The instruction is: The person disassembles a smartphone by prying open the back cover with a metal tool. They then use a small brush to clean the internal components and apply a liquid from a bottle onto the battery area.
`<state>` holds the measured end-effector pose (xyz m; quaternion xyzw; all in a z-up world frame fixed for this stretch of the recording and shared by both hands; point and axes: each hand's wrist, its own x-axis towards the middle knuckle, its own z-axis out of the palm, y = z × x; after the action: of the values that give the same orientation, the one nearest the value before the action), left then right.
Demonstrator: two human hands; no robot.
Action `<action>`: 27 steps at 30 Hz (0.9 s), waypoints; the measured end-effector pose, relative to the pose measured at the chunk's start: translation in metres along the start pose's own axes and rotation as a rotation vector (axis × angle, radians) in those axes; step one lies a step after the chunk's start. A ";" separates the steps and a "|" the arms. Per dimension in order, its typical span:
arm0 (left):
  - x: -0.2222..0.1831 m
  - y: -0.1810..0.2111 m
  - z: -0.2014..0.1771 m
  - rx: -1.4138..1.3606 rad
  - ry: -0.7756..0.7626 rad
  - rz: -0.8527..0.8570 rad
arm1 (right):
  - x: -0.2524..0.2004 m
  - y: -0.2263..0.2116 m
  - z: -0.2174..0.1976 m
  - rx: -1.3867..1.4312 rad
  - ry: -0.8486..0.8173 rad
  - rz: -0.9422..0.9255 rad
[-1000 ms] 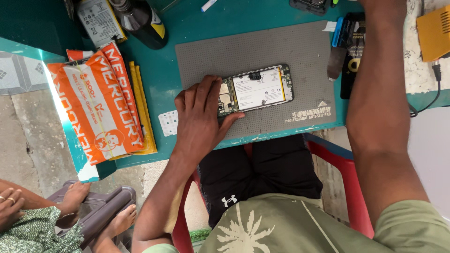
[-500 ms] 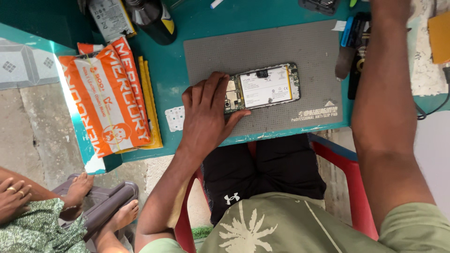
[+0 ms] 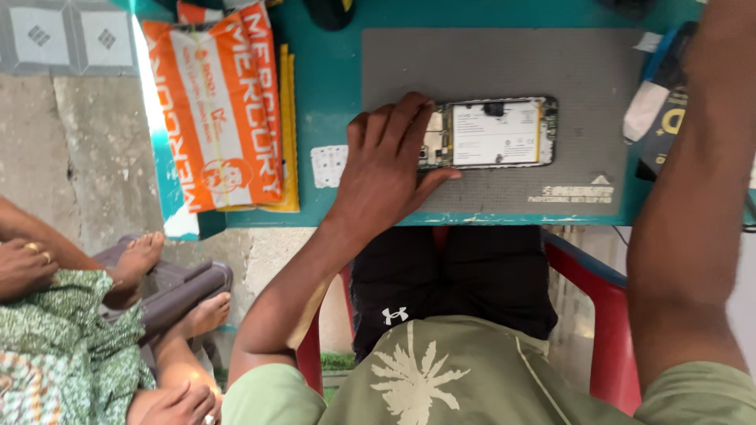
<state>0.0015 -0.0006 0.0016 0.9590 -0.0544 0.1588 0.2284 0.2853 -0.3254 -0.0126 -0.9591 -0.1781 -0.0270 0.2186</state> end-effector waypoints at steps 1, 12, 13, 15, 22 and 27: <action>0.000 -0.001 0.000 0.006 -0.001 0.006 | -0.009 -0.018 -0.003 0.043 -0.002 -0.097; 0.000 0.000 -0.002 -0.012 -0.001 -0.027 | -0.021 -0.173 -0.033 0.073 -0.188 -0.994; 0.000 0.000 -0.002 -0.014 -0.001 -0.030 | -0.019 -0.171 -0.032 0.039 -0.179 -1.021; 0.001 0.000 -0.002 -0.017 -0.001 -0.031 | -0.018 -0.169 -0.030 -0.005 -0.156 -1.066; -0.001 -0.002 0.001 -0.014 0.004 -0.026 | -0.020 -0.174 -0.026 -0.085 -0.109 -1.117; -0.001 -0.003 0.005 -0.018 0.013 -0.018 | -0.021 -0.165 -0.020 0.008 -0.210 -0.979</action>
<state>0.0023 0.0002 -0.0045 0.9563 -0.0457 0.1625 0.2388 0.2080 -0.2020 0.0707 -0.7597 -0.6283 -0.0288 0.1649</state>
